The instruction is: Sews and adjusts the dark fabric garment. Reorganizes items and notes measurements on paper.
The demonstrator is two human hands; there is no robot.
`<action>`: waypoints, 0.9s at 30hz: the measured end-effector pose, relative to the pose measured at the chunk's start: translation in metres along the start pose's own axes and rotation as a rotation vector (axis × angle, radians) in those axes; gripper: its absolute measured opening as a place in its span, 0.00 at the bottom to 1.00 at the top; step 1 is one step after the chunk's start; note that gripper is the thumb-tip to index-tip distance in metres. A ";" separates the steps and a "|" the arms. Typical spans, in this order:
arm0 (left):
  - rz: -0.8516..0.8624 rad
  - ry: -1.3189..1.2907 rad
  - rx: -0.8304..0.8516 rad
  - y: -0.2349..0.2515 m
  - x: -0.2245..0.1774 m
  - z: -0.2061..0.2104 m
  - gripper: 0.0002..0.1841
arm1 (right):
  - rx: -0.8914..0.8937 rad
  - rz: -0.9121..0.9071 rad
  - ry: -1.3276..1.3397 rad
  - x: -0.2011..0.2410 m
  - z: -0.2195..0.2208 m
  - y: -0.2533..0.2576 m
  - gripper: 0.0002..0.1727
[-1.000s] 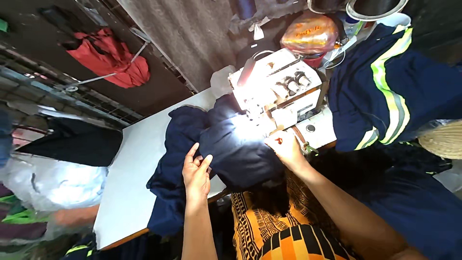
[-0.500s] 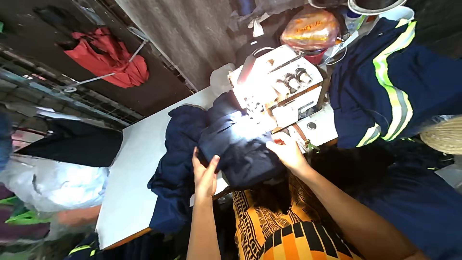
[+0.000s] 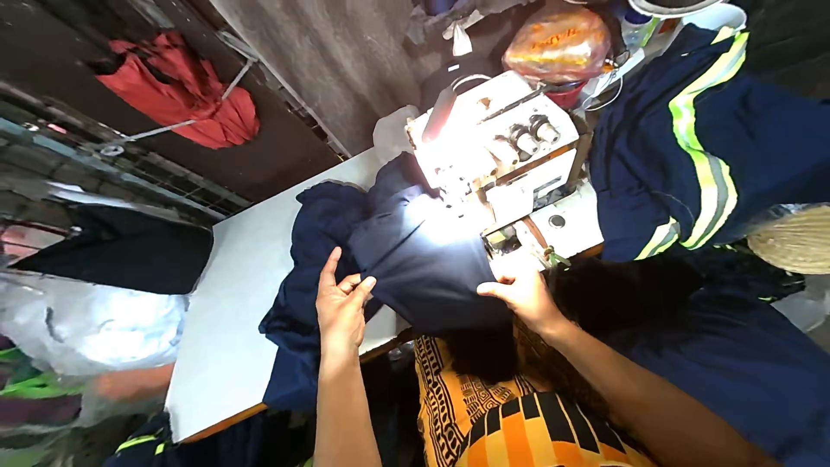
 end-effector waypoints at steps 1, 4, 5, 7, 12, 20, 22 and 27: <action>0.031 -0.018 -0.004 0.008 -0.004 -0.001 0.44 | -0.008 -0.019 -0.021 0.007 0.000 0.007 0.19; 0.096 -0.034 -0.002 0.033 -0.017 -0.003 0.44 | -0.037 -0.076 -0.083 0.032 -0.002 0.025 0.19; 0.117 -0.042 0.006 0.042 -0.021 -0.004 0.44 | -0.056 -0.095 -0.093 0.040 -0.002 0.031 0.19; 0.169 -0.067 0.011 0.060 -0.028 -0.005 0.44 | -0.108 -0.119 -0.063 0.047 0.001 0.043 0.20; 0.144 -0.048 -0.125 0.054 0.006 0.011 0.40 | -0.114 -0.173 0.068 0.038 0.005 0.045 0.15; -0.191 0.027 0.209 -0.081 0.037 0.069 0.53 | 0.236 0.019 0.126 -0.044 -0.013 -0.044 0.04; -0.214 -0.009 0.226 -0.082 0.032 0.065 0.52 | 0.247 0.050 0.183 -0.049 -0.018 -0.057 0.04; -0.291 -0.209 0.125 -0.093 0.027 0.054 0.47 | 0.307 0.193 0.160 -0.049 -0.022 -0.066 0.06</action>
Point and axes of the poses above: each hand's wrist, its own y-axis towards the middle knuckle, its own z-axis out of the palm, x = y × z, the point moved 5 cm from there along y, towards the middle knuckle, and after that the axes turned 8 degrees about z, right-handed, at the moved point
